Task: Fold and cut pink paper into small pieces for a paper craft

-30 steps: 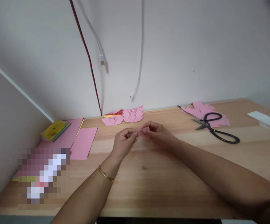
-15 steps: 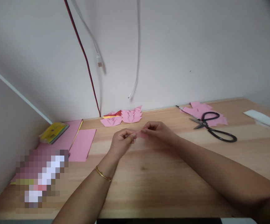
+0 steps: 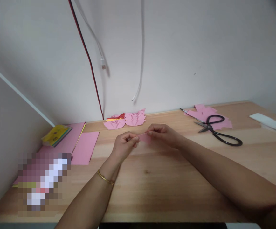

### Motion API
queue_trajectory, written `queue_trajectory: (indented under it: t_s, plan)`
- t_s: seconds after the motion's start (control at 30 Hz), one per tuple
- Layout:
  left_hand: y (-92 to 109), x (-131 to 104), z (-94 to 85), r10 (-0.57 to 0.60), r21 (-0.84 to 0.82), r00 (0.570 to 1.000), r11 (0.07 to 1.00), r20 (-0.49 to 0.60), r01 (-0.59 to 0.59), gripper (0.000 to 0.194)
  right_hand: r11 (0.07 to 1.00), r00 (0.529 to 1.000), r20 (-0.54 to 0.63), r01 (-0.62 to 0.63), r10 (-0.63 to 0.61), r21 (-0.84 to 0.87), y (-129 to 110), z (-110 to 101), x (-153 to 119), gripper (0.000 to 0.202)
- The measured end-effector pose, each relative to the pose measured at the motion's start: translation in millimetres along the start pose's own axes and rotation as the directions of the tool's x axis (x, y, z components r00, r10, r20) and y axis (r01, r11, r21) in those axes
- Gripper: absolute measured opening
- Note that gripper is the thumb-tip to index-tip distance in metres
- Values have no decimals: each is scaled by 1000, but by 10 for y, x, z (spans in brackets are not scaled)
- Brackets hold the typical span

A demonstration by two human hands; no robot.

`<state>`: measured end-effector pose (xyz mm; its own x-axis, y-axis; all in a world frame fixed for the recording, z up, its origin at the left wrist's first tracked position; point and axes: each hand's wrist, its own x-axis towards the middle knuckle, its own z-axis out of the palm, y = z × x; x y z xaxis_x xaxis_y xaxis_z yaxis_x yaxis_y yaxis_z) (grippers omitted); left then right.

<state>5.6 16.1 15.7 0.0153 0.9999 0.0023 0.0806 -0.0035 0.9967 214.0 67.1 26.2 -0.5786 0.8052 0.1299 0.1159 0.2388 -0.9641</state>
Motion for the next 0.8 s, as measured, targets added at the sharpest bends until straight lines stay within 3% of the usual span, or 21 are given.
queue_trajectory:
  t_s: [0.2, 0.33, 0.43, 0.67, 0.8]
  plan:
    - [35, -23, 24, -16, 16, 1000, 1000, -14, 16, 22, 992, 996, -26, -85, 88, 92, 64, 4, 9, 31]
    - [32, -1, 9, -18, -60, 998, 998, -65, 14, 21, 979, 958, -212, -173, 192, 103, 134, -56, 51, 35]
    - [21, 22, -2, -9, -152, 995, 988, -104, -7, 19, 985, 938, -308, -135, 161, 104, 149, -104, 78, 36]
    - [16, 7, 47, -27, -149, 996, 989, -87, 14, 18, 981, 998, -22, -55, 60, 186, 88, 11, 40, 31]
    - [21, -6, 74, -51, -167, 997, 985, -55, 41, 19, 992, 995, -61, -76, 83, 104, 103, 38, 32, 30]
